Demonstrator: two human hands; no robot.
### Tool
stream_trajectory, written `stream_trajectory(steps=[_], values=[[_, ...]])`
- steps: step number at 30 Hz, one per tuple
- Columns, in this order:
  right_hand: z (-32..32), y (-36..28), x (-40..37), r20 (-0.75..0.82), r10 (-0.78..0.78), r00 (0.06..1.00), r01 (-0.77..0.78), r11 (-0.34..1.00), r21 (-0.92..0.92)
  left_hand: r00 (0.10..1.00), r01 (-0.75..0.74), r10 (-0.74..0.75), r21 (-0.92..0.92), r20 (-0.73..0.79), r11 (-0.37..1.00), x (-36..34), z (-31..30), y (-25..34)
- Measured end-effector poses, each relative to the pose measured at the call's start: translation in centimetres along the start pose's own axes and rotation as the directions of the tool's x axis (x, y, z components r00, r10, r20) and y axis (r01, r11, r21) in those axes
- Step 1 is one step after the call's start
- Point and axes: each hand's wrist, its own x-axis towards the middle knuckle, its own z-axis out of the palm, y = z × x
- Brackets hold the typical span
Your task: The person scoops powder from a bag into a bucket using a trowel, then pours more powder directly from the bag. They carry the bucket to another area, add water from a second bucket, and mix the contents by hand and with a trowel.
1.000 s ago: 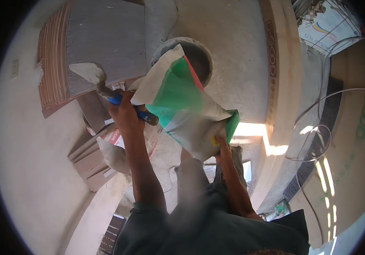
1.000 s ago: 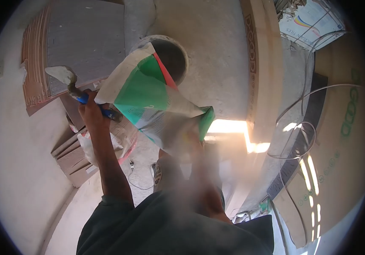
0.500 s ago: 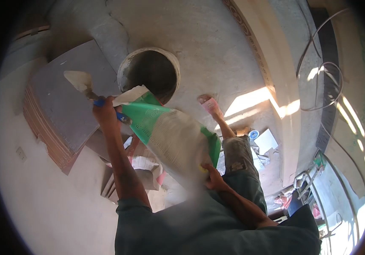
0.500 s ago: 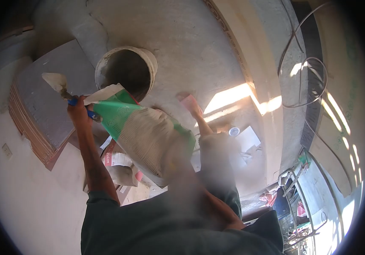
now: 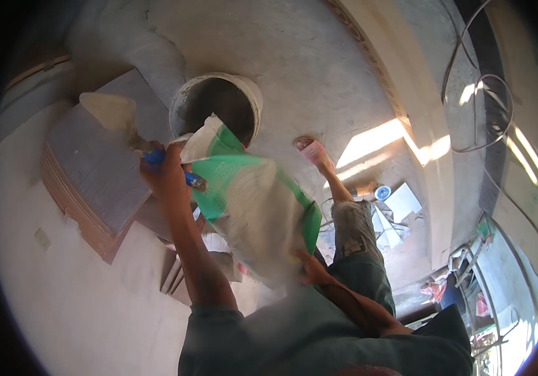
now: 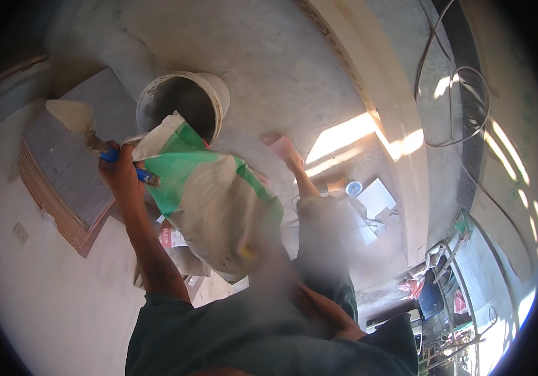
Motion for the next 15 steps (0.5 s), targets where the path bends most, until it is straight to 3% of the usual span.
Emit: stream_trajectory(steps=[3,5,6,8,12,14,15], values=[[1.0,-0.4,0.7,-0.007,-0.083,0.997,0.083,0.985,0.153,0.994,0.058,-0.061,0.042,0.095,0.997,3.4,1.0,-2.4],[0.6,-3.8,2.9,-0.054,0.151,0.987,-0.089,0.796,0.598,0.991,0.078,-0.087,0.089,0.103,0.993,4.8,1.4,-4.8],[-0.4,-8.3,4.3,0.025,0.411,0.911,-0.222,0.440,0.870,0.994,0.076,-0.083,0.099,0.073,0.992,5.1,1.9,-5.7],[-1.0,-11.3,5.8,0.219,0.584,0.781,-0.250,-0.029,0.968,0.997,0.072,-0.075,0.146,0.010,0.987,5.2,2.2,-7.6],[0.7,-9.4,6.8,0.300,0.503,0.810,-0.306,-0.073,0.949,0.995,0.094,-0.085,0.236,-0.048,0.967,4.7,0.6,-10.8],[2.0,-6.8,6.3,0.177,0.351,0.919,-0.278,0.260,0.925,0.989,0.137,-0.116,0.259,-0.094,0.956,5.2,-0.5,-11.6],[2.5,-6.6,5.8,0.067,0.187,0.980,-0.162,0.561,0.812,0.985,0.158,-0.135,0.241,-0.107,0.958,5.1,-1.1,-11.1]])
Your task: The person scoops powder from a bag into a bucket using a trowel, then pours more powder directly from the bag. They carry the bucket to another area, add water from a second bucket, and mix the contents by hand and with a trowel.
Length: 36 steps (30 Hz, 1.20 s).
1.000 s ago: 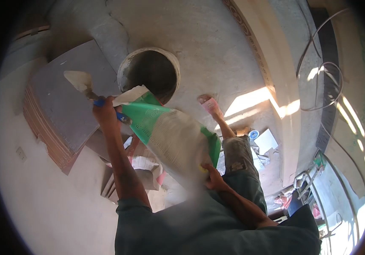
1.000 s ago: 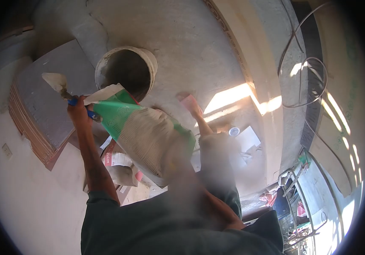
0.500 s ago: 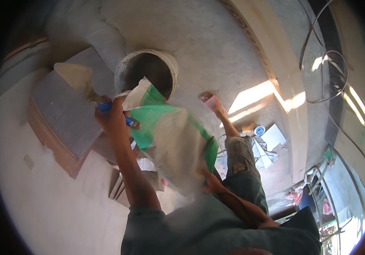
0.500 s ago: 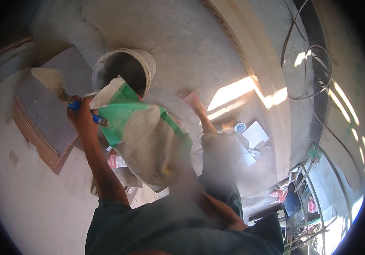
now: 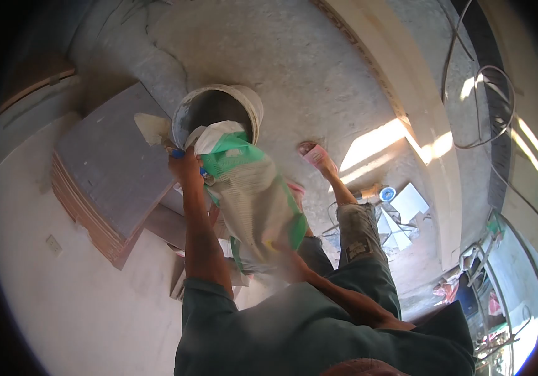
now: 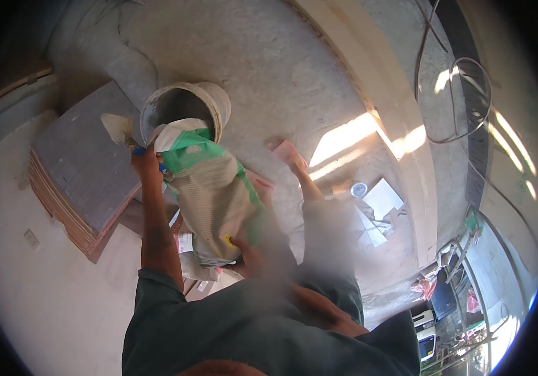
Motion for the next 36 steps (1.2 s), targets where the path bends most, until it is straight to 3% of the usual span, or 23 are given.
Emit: stream_trajectory(steps=[2,3,4,6,7,9,11,14,17,23,29,33,36], values=[[0.1,0.2,-0.2,-0.015,0.013,1.000,-0.013,0.999,0.049,0.999,0.039,-0.040,-0.038,-0.006,0.998,-0.4,-1.0,1.1],[1.7,-1.7,-0.3,-0.082,0.229,0.970,-0.180,0.903,0.391,1.000,0.019,-0.019,-0.014,0.005,1.000,-1.0,-1.5,1.8],[3.1,-3.2,-0.8,-0.063,0.450,0.891,-0.288,0.665,0.689,1.000,0.002,-0.002,0.014,0.008,1.000,-1.8,-2.3,2.4],[5.0,-5.3,-2.1,-0.096,0.468,0.878,-0.272,0.655,0.705,1.000,-0.012,0.012,0.019,-0.015,1.000,-2.1,-2.6,2.8],[5.4,-5.7,-2.4,-0.114,0.477,0.871,-0.264,0.652,0.711,0.999,-0.008,0.008,-0.005,-0.040,1.000,-2.1,-2.2,2.3],[5.3,-3.0,-2.9,-0.097,0.217,0.971,-0.169,0.919,0.357,0.998,0.027,-0.028,-0.028,-0.052,0.999,-1.7,-2.4,1.5],[6.2,-3.6,-2.3,-0.093,0.188,0.978,-0.158,0.952,0.264,0.997,0.076,-0.076,-0.042,-0.009,0.996,-0.4,-1.8,1.5],[8.0,-5.7,-1.8,-0.161,0.401,0.902,-0.288,0.836,0.468,0.996,0.016,-0.016,0.000,0.085,1.000,-0.3,-2.3,2.4],[9.2,-6.8,-2.1,-0.164,0.360,0.918,-0.268,0.872,0.410,0.995,-0.054,0.036,0.189,0.095,0.980,-1.0,-3.5,4.4],[8.4,-4.9,-1.6,-0.193,0.362,0.912,-0.284,0.896,0.341,0.998,-0.032,0.020,0.215,0.057,0.976,-1.4,-5.7,3.7],[7.6,-5.4,-1.6,-0.175,0.410,0.895,-0.332,0.875,0.353,0.998,-0.049,0.048,0.027,0.051,0.998,-2.3,-6.1,2.3],[8.2,-5.6,-1.1,-0.204,0.389,0.898,-0.300,0.883,0.361,0.998,-0.024,0.020,0.065,0.057,0.998,-2.0,-6.1,2.5],[7.8,-4.6,-1.4,-0.157,0.247,0.956,-0.203,0.946,0.251,0.997,-0.046,0.043,0.033,0.069,0.998,-2.2,-6.3,2.1]])
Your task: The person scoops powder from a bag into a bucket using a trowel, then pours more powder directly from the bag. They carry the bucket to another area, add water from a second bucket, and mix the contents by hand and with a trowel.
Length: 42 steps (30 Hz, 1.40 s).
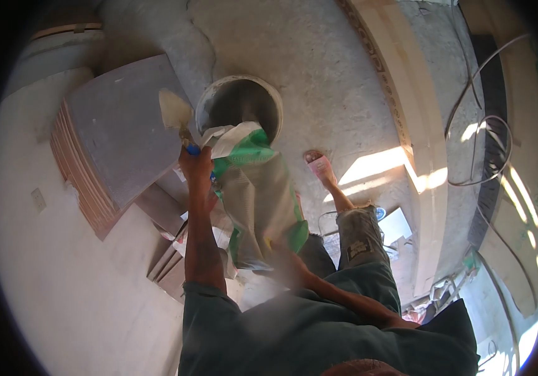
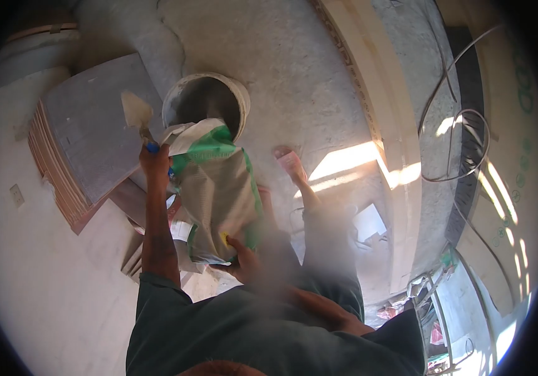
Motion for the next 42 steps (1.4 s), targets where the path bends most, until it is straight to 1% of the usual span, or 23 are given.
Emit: stream_trajectory(steps=[2,5,8,9,11,12,14,15,17,18,21,23,26,27,29,30,31,32,33,34,36,39,42], values=[[0.1,0.0,-0.4,0.027,-0.006,1.000,0.006,1.000,0.002,1.000,-0.014,0.014,-0.036,-0.011,0.999,0.7,0.1,-0.9],[1.7,-1.5,-1.3,0.002,0.062,0.998,-0.062,0.996,0.067,0.998,0.051,-0.049,0.055,-0.043,0.997,0.7,0.3,1.2],[0.2,0.1,-0.4,0.117,-0.055,0.992,0.074,0.983,-0.166,0.964,-0.211,0.233,0.170,-0.125,0.963,2.3,0.2,-2.1],[0.2,-0.3,-0.8,0.212,-0.084,0.974,0.145,0.945,-0.293,0.983,-0.102,0.126,0.172,-0.133,0.980,1.8,-0.4,-2.0],[-0.1,-0.6,-0.3,0.368,-0.133,0.920,0.294,0.855,-0.427,0.989,0.080,-0.059,0.161,-0.136,0.984,1.7,-0.3,-0.5],[-0.8,-0.4,0.3,0.410,-0.158,0.898,0.350,0.820,-0.452,0.987,-0.020,0.058,0.243,-0.150,0.970,2.1,-0.3,-0.5],[-1.6,-0.1,0.4,0.366,-0.149,0.919,0.306,0.854,-0.421,0.955,-0.172,0.254,0.409,-0.155,0.896,1.1,-0.8,-1.8],[-0.7,-0.6,-0.4,0.293,-0.096,0.951,0.201,0.912,-0.357,0.973,-0.100,0.181,0.442,-0.145,0.891,0.2,-1.6,-2.0],[0.8,-1.7,-0.9,0.271,-0.086,0.959,0.235,0.773,-0.589,0.989,-0.009,0.079,0.492,-0.121,0.871,0.8,-1.6,-0.6],[0.8,-2.5,-1.1,0.309,-0.125,0.943,0.330,0.483,-0.811,0.965,-0.091,0.183,0.414,-0.186,0.906,0.3,-1.3,-0.2],[1.5,-3.4,-2.6,0.283,-0.188,0.941,0.312,0.151,-0.938,0.980,-0.069,0.142,0.431,-0.139,0.900,0.5,-1.7,-0.7],[3.9,-4.8,-3.2,0.285,-0.227,0.931,0.352,0.355,-0.866,0.973,-0.088,0.177,0.469,-0.149,0.879,0.3,-2.2,0.4],[4.1,-4.1,-4.3,0.239,-0.232,0.943,0.326,0.492,-0.807,0.966,-0.164,0.232,0.420,-0.116,0.892,-0.1,-1.0,2.0],[3.4,-3.6,-3.9,0.273,-0.235,0.933,0.349,0.410,-0.843,0.962,-0.183,0.247,0.398,-0.117,0.899,-0.4,-1.5,1.9],[2.2,-2.5,-3.2,0.340,-0.239,0.910,0.394,0.236,-0.888,0.976,-0.123,0.179,0.360,-0.124,0.925,0.9,-1.9,-0.3],[2.2,-2.3,-2.0,0.380,-0.269,0.885,0.438,0.203,-0.876,0.981,-0.109,0.155,0.337,-0.114,0.935,1.8,-1.6,-1.3],[2.1,-2.1,-0.2,0.422,-0.305,0.854,0.484,0.165,-0.860,0.980,-0.109,0.165,0.391,-0.113,0.914,2.4,-1.3,-2.5],[1.0,-1.6,2.7,0.231,-0.245,0.942,0.330,0.533,-0.779,0.977,-0.111,0.179,0.443,-0.114,0.890,3.0,-0.9,-3.7],[0.0,-1.1,5.4,0.029,-0.174,0.984,0.162,0.822,-0.546,0.976,-0.098,0.180,0.499,-0.120,0.861,2.7,-1.1,-4.6],[-2.1,-1.4,7.2,0.181,-0.295,0.938,0.289,0.376,-0.880,0.981,-0.075,0.153,0.499,-0.117,0.863,2.1,-1.2,-5.8],[-2.7,-1.8,8.2,0.371,-0.318,0.873,0.347,-0.132,-0.929,0.988,-0.043,0.109,0.495,-0.106,0.868,1.0,-0.7,-6.5],[-3.7,-1.6,5.9,0.327,-0.330,0.886,0.363,0.054,-0.930,0.979,-0.024,0.117,0.470,-0.170,0.883,-2.3,-0.4,-4.9],[-4.8,-0.7,4.4,0.311,-0.332,0.891,0.389,0.204,-0.898,0.979,0.168,-0.157,0.081,-0.126,0.982,-5.2,-0.9,-2.1]])
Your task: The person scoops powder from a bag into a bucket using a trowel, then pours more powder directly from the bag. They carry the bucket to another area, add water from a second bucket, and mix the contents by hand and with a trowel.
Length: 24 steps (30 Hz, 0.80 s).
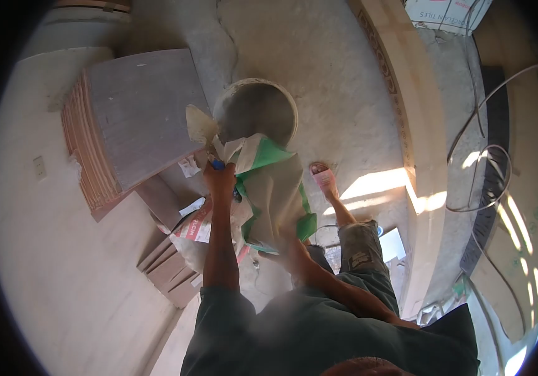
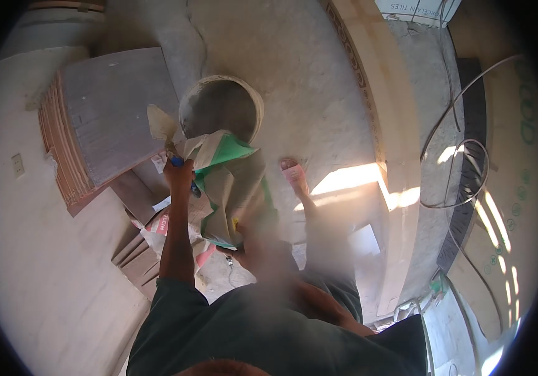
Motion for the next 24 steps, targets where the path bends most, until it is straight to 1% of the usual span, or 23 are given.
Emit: stream_trajectory(steps=[1,2,3,4,5,6,8,9,10,12,13,14,15,16,17,18,19,20,21,22,23,24], values=[[0.2,0.3,-0.7,0.003,0.008,1.000,-0.008,0.999,0.050,1.000,0.000,0.000,-0.080,0.004,0.997,-1.0,-0.3,0.7],[0.9,0.5,-1.8,0.027,0.067,0.997,-0.072,0.966,0.250,1.000,0.003,-0.002,-0.158,0.010,0.988,-2.0,-0.4,1.3],[1.6,0.1,-2.6,0.064,0.119,0.991,-0.135,0.889,0.438,1.000,0.005,-0.002,-0.234,0.014,0.972,-2.8,-0.5,1.6],[2.3,-0.3,-3.2,0.111,0.164,0.980,-0.198,0.770,0.607,0.998,-0.059,0.060,-0.192,0.000,0.980,-3.5,-0.5,1.5],[3.0,-0.6,-3.7,0.166,0.197,0.966,-0.254,0.614,0.747,0.992,-0.123,0.123,-0.148,-0.010,0.981,-4.2,-0.4,1.3],[3.3,-0.7,-3.9,0.225,0.219,0.950,-0.301,0.430,0.851,0.983,-0.185,0.184,-0.103,-0.015,0.977,-4.4,-0.1,1.0],[3.5,-0.3,-4.0,0.219,0.010,0.976,-0.181,0.604,0.776,0.977,-0.214,0.215,0.037,0.001,0.976,-3.1,0.7,-0.4],[3.7,0.3,-4.1,0.213,-0.094,0.972,-0.097,0.667,0.738,0.973,-0.230,0.231,0.111,0.005,0.967,-2.6,0.7,-0.6],[3.9,1.3,-2.9,0.196,-0.136,0.971,-0.065,0.639,0.766,0.972,-0.231,0.233,0.133,0.002,0.964,-1.9,0.4,-0.5],[2.7,-0.7,-2.6,0.182,-0.088,0.979,-0.084,0.641,0.763,0.973,-0.229,0.229,0.162,0.018,0.960,-1.6,0.8,0.9],[2.1,-1.7,-2.3,0.174,-0.063,0.983,-0.094,0.642,0.761,0.963,-0.268,0.267,0.176,0.025,0.947,-1.9,1.2,1.6],[1.6,-3.1,-3.0,0.165,-0.080,0.983,-0.067,0.679,0.731,0.955,-0.297,0.297,0.193,0.028,0.935,-3.0,0.8,3.2],[1.5,-4.2,-3.0,0.204,-0.008,0.979,-0.150,0.648,0.746,0.945,-0.324,0.327,0.215,0.020,0.921,-3.6,0.3,4.1],[1.5,-5.3,-3.0,0.242,0.064,0.968,-0.230,0.608,0.760,0.950,-0.312,0.313,0.146,0.013,0.939,-3.7,0.4,4.4],[1.5,-6.4,-3.1,0.279,0.135,0.951,-0.305,0.560,0.770,0.948,-0.313,0.317,0.187,0.009,0.931,-3.4,0.4,4.2],[2.2,-4.9,-2.3,0.287,0.158,0.945,-0.322,0.601,0.731,0.946,-0.318,0.325,0.227,0.006,0.921,-2.7,0.6,3.8],[2.9,-2.8,-0.9,0.244,0.095,0.965,-0.244,0.663,0.708,0.940,-0.330,0.340,0.259,0.005,0.908,-1.8,0.8,3.3],[3.6,-0.6,0.5,0.199,0.031,0.979,-0.161,0.717,0.678,0.964,-0.259,0.265,0.374,0.035,0.891,-0.6,0.8,2.1],[4.3,1.6,1.8,0.154,-0.033,0.988,-0.075,0.761,0.644,0.965,-0.254,0.262,0.370,0.029,0.894,-0.1,0.6,2.0],[4.3,2.2,2.5,0.137,-0.125,0.983,-0.011,0.697,0.717,0.969,-0.237,0.244,0.364,0.028,0.900,-0.2,0.5,1.5],[3.7,2.1,1.8,0.142,-0.102,0.985,-0.046,0.634,0.772,0.977,-0.210,0.212,0.356,0.035,0.910,-0.9,0.6,0.7],[2.8,0.9,1.1,0.148,-0.079,0.986,-0.078,0.564,0.822,0.980,-0.196,0.190,0.299,0.050,0.934,-2.0,0.6,0.8]])
